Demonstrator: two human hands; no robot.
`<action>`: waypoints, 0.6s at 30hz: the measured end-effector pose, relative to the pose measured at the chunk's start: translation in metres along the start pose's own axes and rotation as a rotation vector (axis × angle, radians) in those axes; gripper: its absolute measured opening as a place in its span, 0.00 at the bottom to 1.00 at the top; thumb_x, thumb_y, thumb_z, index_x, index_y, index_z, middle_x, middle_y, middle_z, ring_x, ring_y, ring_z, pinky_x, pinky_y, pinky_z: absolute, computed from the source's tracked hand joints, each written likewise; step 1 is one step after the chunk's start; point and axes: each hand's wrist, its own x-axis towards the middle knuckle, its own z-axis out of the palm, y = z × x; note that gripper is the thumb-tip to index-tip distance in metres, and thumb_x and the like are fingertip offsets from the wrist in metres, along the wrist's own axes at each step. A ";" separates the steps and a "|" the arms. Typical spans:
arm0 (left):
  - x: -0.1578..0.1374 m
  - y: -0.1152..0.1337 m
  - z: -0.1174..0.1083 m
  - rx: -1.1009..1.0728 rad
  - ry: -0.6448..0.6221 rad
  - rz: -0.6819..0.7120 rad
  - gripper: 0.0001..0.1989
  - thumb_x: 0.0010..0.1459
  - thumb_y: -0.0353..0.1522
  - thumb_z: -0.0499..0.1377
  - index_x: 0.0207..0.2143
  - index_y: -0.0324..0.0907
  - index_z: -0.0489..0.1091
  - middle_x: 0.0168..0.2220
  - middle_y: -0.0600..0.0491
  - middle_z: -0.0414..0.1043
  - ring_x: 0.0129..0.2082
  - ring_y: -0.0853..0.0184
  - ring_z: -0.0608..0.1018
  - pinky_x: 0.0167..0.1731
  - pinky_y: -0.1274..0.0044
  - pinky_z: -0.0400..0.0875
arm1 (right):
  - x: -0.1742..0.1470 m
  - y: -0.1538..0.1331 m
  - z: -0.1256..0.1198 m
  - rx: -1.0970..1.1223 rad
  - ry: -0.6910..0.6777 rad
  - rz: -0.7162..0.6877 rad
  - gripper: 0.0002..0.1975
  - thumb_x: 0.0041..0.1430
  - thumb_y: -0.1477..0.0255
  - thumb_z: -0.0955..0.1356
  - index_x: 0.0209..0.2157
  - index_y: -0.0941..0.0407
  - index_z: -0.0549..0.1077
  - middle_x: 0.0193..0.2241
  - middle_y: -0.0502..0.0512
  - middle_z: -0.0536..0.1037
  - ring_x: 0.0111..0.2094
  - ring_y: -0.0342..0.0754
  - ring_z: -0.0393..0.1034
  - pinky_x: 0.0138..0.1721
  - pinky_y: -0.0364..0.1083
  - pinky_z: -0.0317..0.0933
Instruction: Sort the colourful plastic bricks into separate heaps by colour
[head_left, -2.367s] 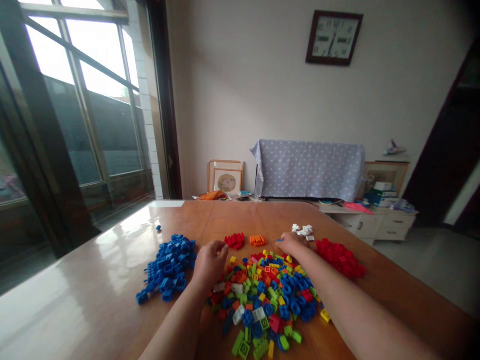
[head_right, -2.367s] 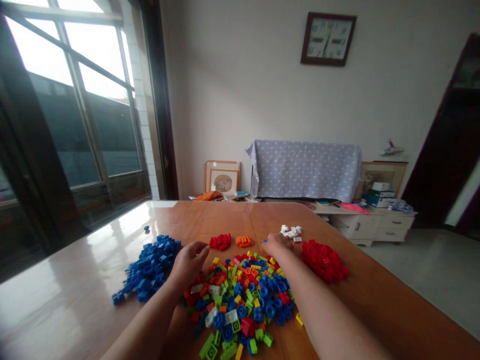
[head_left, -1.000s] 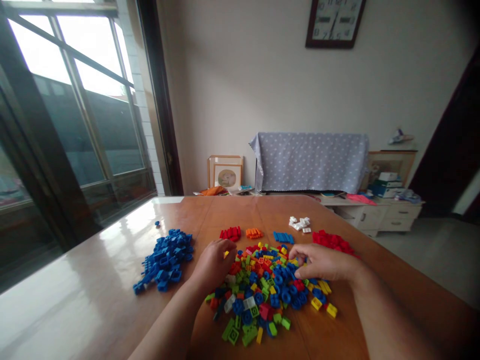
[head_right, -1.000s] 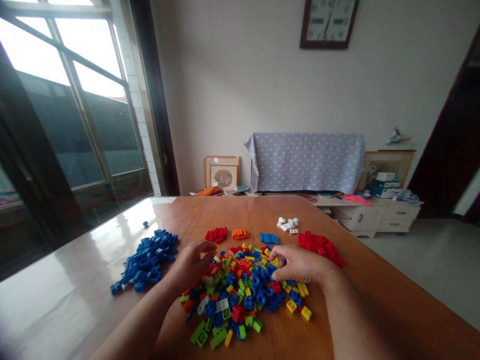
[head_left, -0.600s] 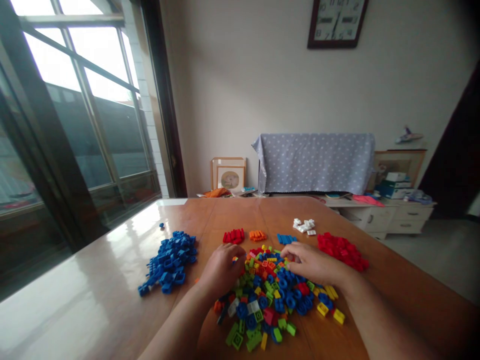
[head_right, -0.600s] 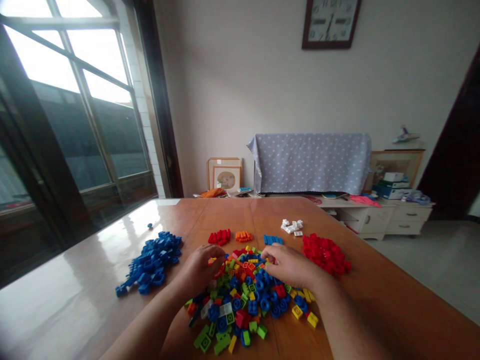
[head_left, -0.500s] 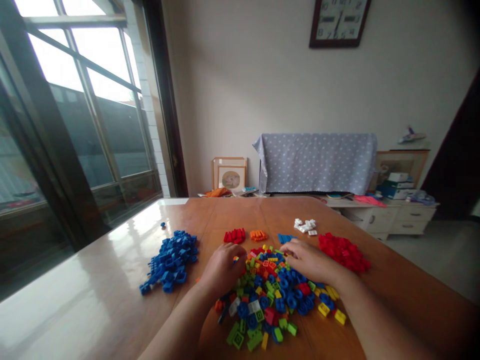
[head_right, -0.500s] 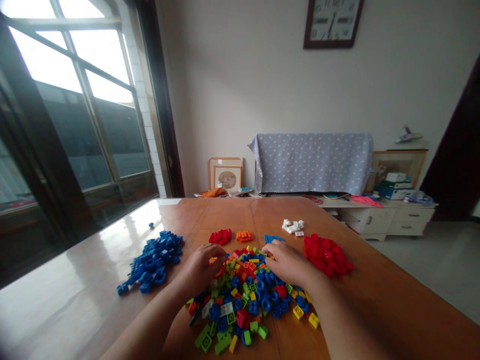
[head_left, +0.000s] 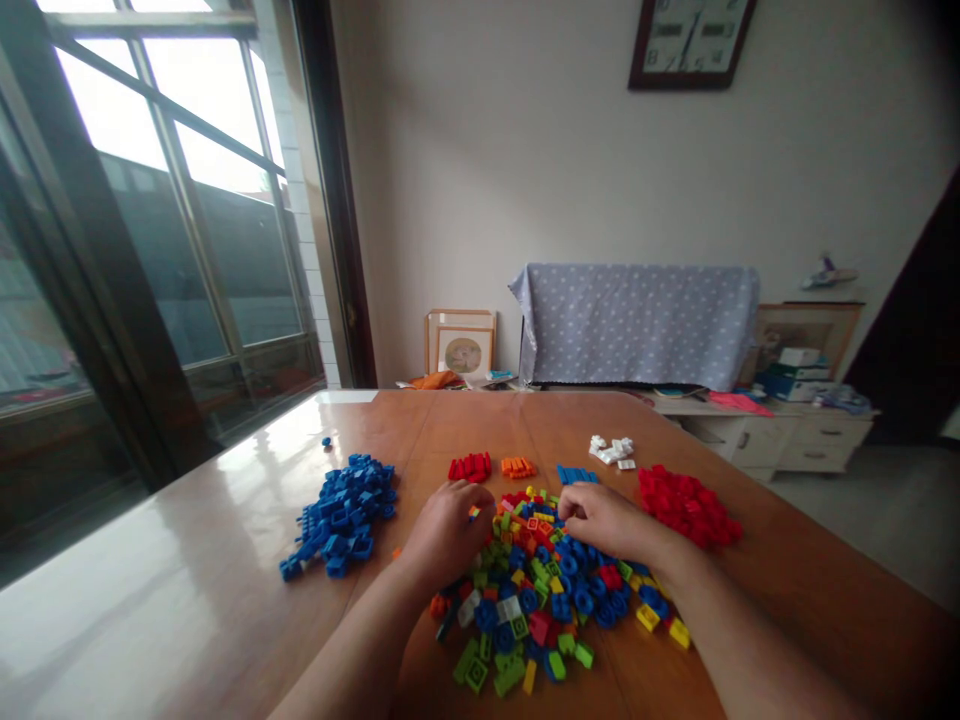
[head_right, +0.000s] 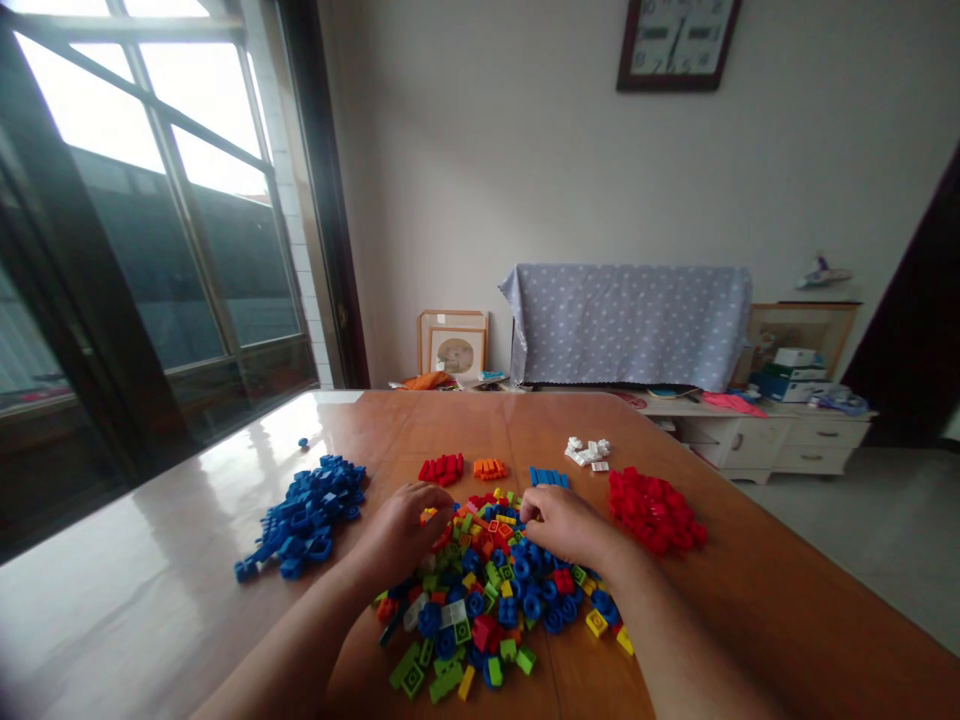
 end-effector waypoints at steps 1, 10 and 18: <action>0.000 0.000 0.000 -0.001 0.002 -0.001 0.10 0.64 0.34 0.55 0.38 0.44 0.76 0.39 0.49 0.77 0.42 0.62 0.75 0.42 0.74 0.67 | 0.000 0.001 0.000 0.030 -0.018 0.013 0.07 0.50 0.78 0.67 0.31 0.55 0.75 0.31 0.51 0.77 0.34 0.46 0.70 0.33 0.41 0.58; -0.002 -0.001 0.003 0.029 0.034 0.013 0.10 0.63 0.34 0.55 0.36 0.44 0.76 0.37 0.50 0.77 0.41 0.62 0.76 0.43 0.74 0.68 | 0.001 0.017 0.006 0.174 -0.117 0.072 0.07 0.52 0.76 0.67 0.35 0.56 0.75 0.27 0.49 0.74 0.30 0.46 0.68 0.30 0.42 0.58; -0.002 0.001 0.000 0.048 0.032 0.007 0.10 0.63 0.34 0.55 0.37 0.44 0.77 0.38 0.50 0.77 0.41 0.62 0.76 0.42 0.75 0.69 | -0.001 0.021 0.005 0.204 -0.126 0.052 0.02 0.54 0.73 0.68 0.31 0.56 0.73 0.27 0.49 0.75 0.31 0.46 0.69 0.30 0.42 0.59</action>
